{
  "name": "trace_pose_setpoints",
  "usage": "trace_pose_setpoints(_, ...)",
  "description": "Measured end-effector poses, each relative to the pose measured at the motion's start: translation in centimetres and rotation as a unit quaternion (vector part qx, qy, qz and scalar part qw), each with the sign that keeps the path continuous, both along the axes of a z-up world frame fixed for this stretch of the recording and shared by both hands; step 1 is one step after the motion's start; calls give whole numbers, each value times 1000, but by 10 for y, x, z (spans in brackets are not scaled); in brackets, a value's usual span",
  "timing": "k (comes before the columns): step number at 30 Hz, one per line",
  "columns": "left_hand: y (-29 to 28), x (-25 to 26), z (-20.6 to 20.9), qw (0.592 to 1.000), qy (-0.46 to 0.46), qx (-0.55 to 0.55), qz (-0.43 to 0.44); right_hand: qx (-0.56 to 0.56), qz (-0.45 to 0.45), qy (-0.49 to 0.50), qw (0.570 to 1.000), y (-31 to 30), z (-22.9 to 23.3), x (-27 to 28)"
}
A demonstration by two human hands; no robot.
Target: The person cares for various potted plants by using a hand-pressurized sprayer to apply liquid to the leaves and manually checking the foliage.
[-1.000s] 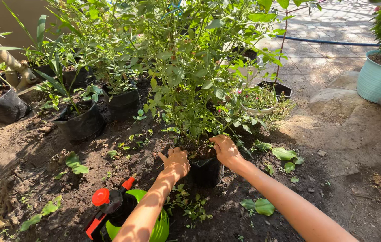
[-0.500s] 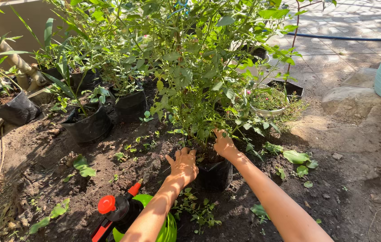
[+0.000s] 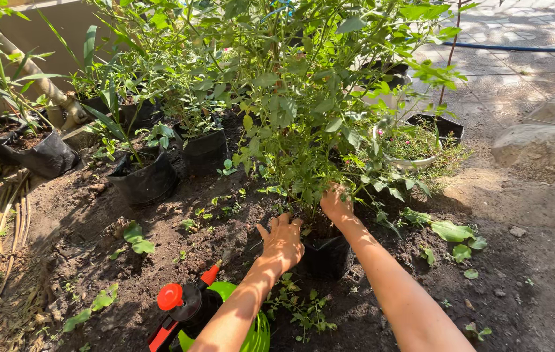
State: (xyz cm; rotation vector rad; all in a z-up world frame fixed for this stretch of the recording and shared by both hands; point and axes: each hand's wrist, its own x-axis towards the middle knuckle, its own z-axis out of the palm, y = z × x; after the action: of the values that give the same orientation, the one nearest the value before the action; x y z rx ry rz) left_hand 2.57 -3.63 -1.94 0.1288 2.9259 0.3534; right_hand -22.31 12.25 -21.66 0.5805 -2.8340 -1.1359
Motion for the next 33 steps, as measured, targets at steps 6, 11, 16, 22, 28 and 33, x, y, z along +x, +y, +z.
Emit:
trace_pose_setpoints(6, -1, -4, -9, 1000, 14, -7, -3, 90, 67, 131, 985, 1, -12, -2)
trace_pose_setpoints(11, 2, -2, -3, 1000, -13, -6, 7, -97, 9, 60, 993, -11, 5, -5)
trace_pose_setpoints(16, -6, -6, -9, 999, 6, 24, 21, -278, -47, 38, 959, -5, 25, 16)
trace_pose_setpoints(22, -21, -23, -35, 975, 108, 164, 105, -552, -78, 40, 829, 2, 87, 109)
trace_pose_setpoints(28, -28, -64, -41, 910, 183, 278, 248, -838, 27, -40, 543, 2, 121, 211)
trace_pose_setpoints(33, -22, -84, -36, 867, 280, 312, 271, -674, 246, -76, 693, -9, 113, 257)
